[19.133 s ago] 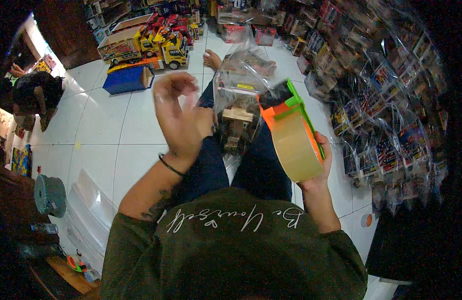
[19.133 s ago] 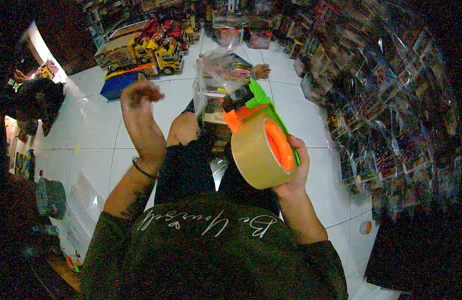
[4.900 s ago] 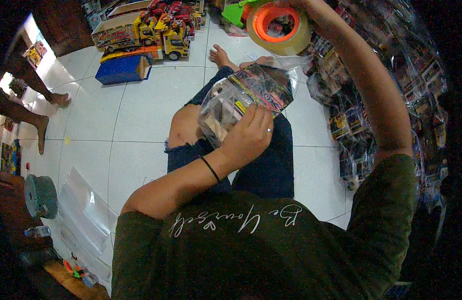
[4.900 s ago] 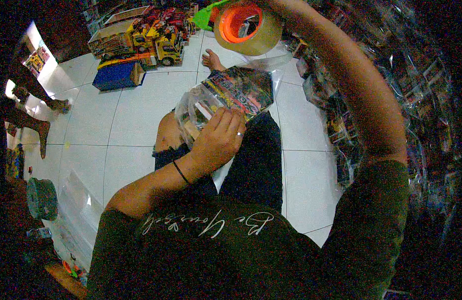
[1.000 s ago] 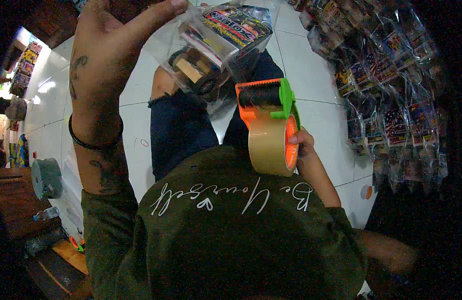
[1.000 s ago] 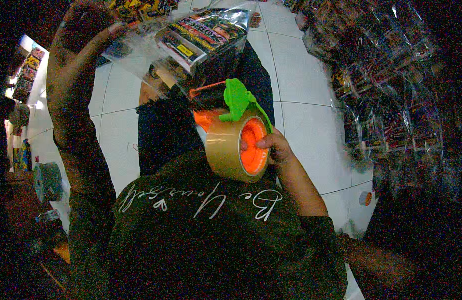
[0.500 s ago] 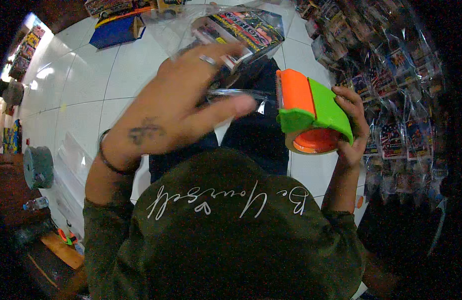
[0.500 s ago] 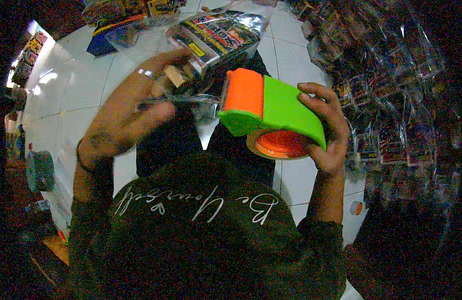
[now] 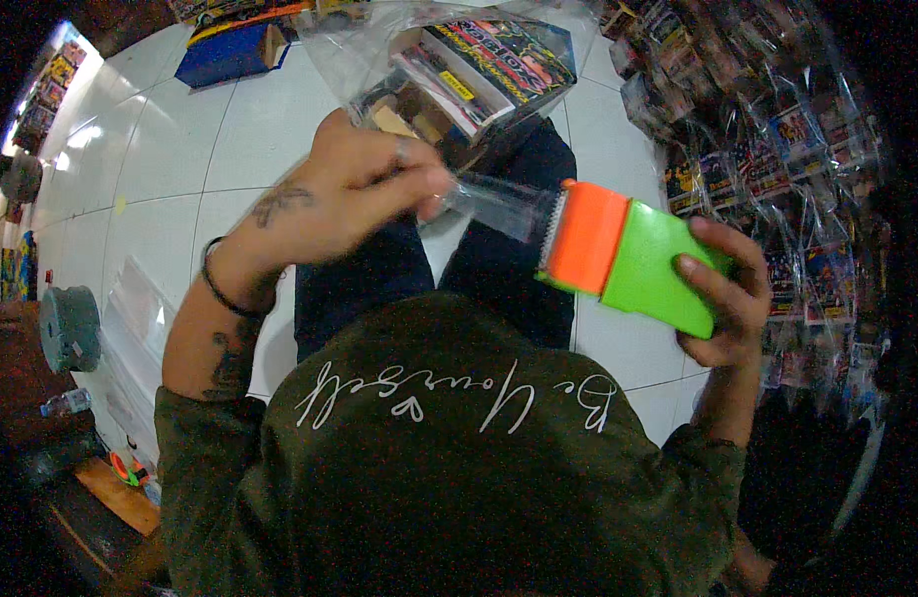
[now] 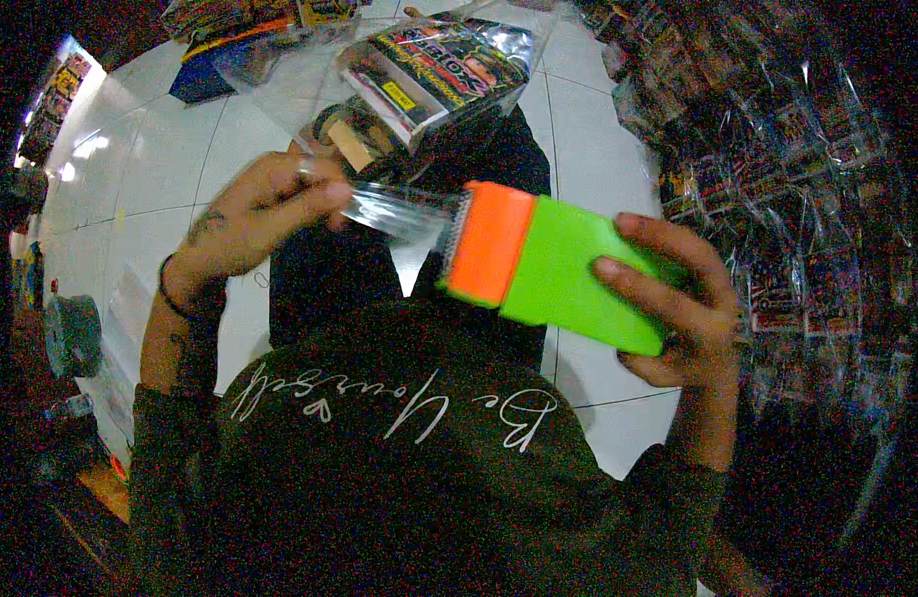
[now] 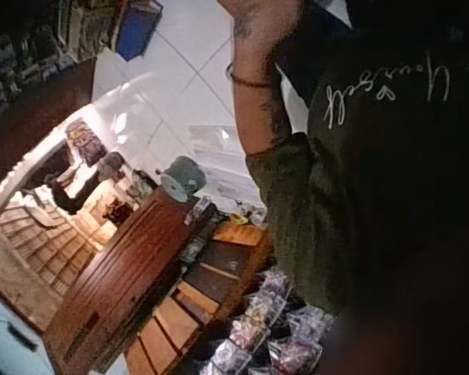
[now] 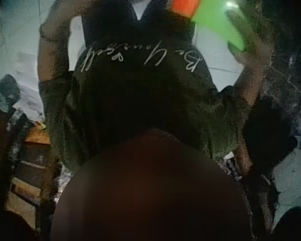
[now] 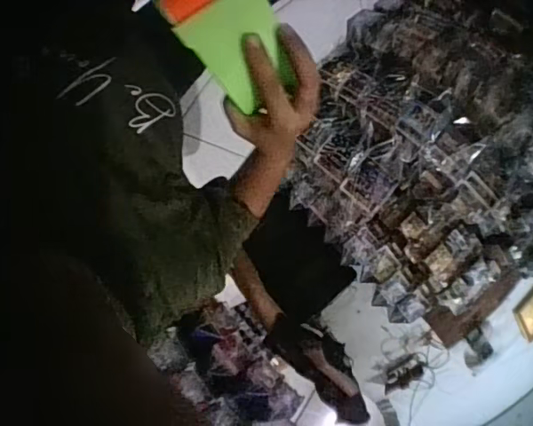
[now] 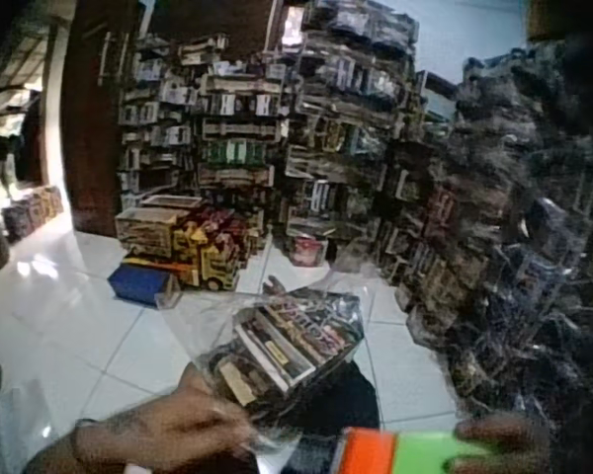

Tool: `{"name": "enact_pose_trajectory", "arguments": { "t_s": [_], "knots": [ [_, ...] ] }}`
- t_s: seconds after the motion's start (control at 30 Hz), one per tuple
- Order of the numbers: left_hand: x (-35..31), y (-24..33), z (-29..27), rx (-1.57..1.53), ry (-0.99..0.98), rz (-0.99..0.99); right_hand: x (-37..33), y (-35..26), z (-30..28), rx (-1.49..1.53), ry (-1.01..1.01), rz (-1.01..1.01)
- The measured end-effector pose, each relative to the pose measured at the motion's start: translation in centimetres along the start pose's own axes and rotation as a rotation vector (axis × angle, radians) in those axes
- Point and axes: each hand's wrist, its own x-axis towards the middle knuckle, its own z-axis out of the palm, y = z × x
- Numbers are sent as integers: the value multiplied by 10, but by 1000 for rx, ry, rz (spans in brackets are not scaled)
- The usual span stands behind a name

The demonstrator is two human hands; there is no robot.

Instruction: The person sits on the floor and wraps a toy truck box in a clear plastic bag. They use a tape dispenser to apply tape to seal the bag around the box, adjusting the plastic and smoothing the tape as they work.

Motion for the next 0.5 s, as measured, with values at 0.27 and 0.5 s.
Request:
{"name": "enact_pose_trajectory", "arguments": {
  "t_s": [0.27,0.5],
  "knots": [
    [1,27,32,-73,-85,53,70,-50,8,-295,-494,12],
    [16,37,45,-75,139,-26,99,-20,33,-514,-596,-12]
  ]
}}
